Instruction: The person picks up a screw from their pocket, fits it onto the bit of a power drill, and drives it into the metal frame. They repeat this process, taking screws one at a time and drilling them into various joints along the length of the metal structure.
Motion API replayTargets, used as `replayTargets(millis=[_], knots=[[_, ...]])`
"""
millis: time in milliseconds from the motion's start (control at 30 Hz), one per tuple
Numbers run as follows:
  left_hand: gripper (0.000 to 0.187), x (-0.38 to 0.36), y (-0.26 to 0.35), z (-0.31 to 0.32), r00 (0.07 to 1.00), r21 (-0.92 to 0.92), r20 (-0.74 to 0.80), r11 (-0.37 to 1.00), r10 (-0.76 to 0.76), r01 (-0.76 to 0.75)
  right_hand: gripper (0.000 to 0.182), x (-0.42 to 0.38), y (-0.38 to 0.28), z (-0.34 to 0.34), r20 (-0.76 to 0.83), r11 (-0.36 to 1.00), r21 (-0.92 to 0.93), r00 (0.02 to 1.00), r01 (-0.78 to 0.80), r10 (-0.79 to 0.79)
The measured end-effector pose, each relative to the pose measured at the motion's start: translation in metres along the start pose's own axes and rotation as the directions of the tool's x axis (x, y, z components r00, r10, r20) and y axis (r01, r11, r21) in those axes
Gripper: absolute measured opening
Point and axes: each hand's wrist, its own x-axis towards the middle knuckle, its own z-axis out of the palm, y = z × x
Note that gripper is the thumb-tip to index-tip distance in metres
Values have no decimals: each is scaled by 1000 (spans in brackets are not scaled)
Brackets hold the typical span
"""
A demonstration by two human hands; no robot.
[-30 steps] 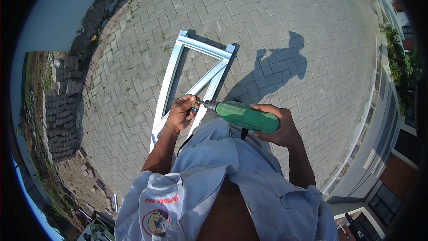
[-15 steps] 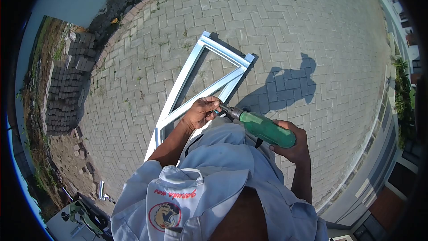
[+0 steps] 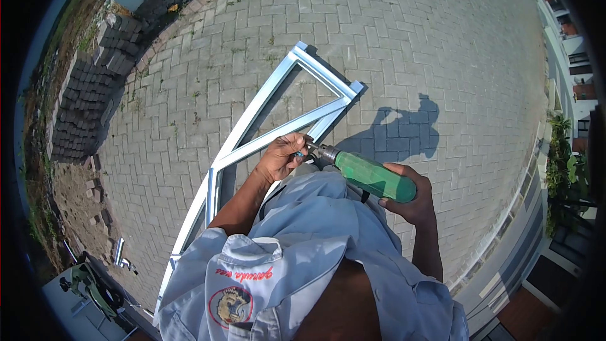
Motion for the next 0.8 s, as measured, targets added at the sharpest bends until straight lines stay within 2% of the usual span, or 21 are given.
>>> replayTargets(millis=[167,300,533,800], knots=[[35,-14,-4,-20,997,-129,-76,991,-31,21,74,-7,6,11,-49,1000,21,999,23,-21],[39,-26,-10,-45,982,-86,-150,991,-117,105,73,-24,13,20,-125,999,44,992,7,-1],[31,-23,-13,-64,963,-32,-164,977,-212,210,73,-49,26,26,-219,999,27,975,-28,34],[28,-18,-20,-73,952,23,-241,980,-186,197,72,-52,30,25,-268,999,16,962,-42,45]])
